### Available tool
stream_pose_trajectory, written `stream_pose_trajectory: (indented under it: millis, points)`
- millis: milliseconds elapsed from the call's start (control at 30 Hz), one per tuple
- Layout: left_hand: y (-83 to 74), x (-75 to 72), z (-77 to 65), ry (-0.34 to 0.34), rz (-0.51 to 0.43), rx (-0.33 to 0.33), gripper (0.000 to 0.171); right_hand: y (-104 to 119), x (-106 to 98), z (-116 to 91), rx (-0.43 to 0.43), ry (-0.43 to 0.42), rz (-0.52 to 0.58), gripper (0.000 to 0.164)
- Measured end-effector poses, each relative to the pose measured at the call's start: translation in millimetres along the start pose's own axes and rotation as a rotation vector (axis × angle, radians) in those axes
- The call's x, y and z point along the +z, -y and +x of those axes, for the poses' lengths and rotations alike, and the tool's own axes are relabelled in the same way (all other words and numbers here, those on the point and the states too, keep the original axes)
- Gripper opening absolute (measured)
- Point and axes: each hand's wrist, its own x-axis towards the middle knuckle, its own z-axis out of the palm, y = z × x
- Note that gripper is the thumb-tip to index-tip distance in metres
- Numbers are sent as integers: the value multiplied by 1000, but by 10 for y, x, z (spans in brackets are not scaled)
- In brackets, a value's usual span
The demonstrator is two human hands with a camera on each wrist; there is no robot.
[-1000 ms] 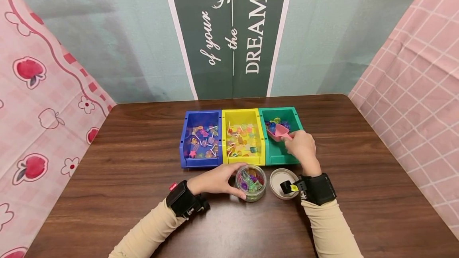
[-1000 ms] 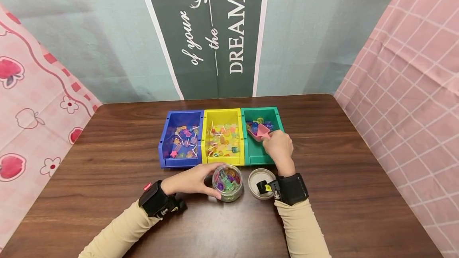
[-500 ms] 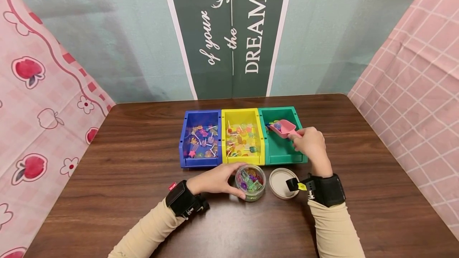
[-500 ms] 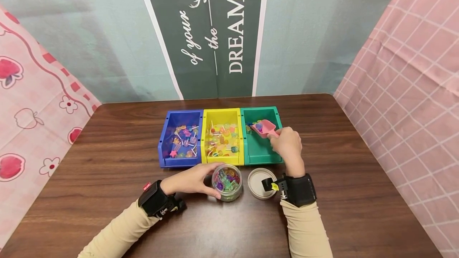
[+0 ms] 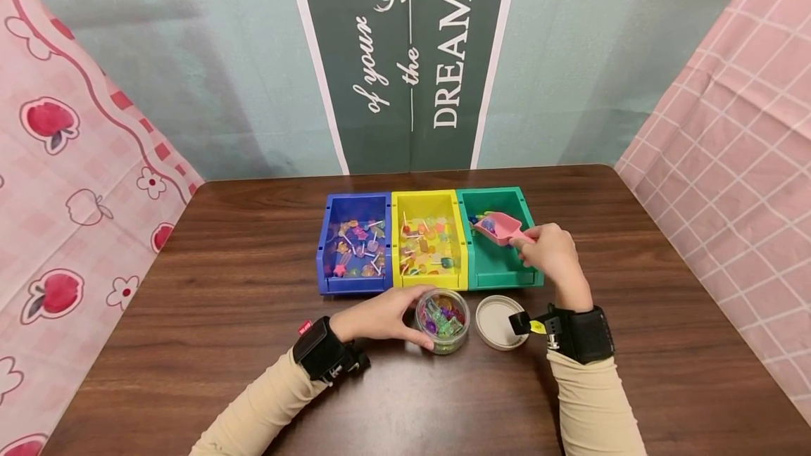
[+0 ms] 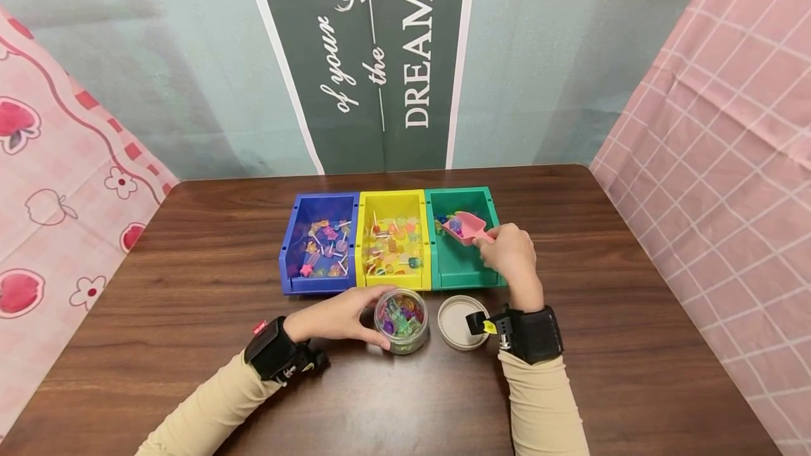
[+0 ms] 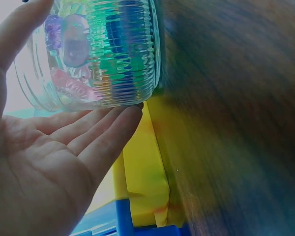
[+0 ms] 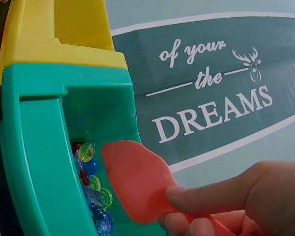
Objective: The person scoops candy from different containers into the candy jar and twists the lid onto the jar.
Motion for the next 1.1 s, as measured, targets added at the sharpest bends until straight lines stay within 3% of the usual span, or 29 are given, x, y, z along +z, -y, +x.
stream_pose_trajectory:
  millis: [433,767,967,1100]
  points:
    - [2,-20,4,4,-4,-10,82,-147,-247,-43,-78,119,88,37]
    - [-42,11,2,-26,61,-10,83,-214,-488,-240,-286,179,80,30]
    - [-75,30,2,-41,82,-39,84,-178,-507,-303,-335,288,144,23]
    - [-77,30,1,-45,84,-41,83,-166,-494,-311,-411,358,171,18]
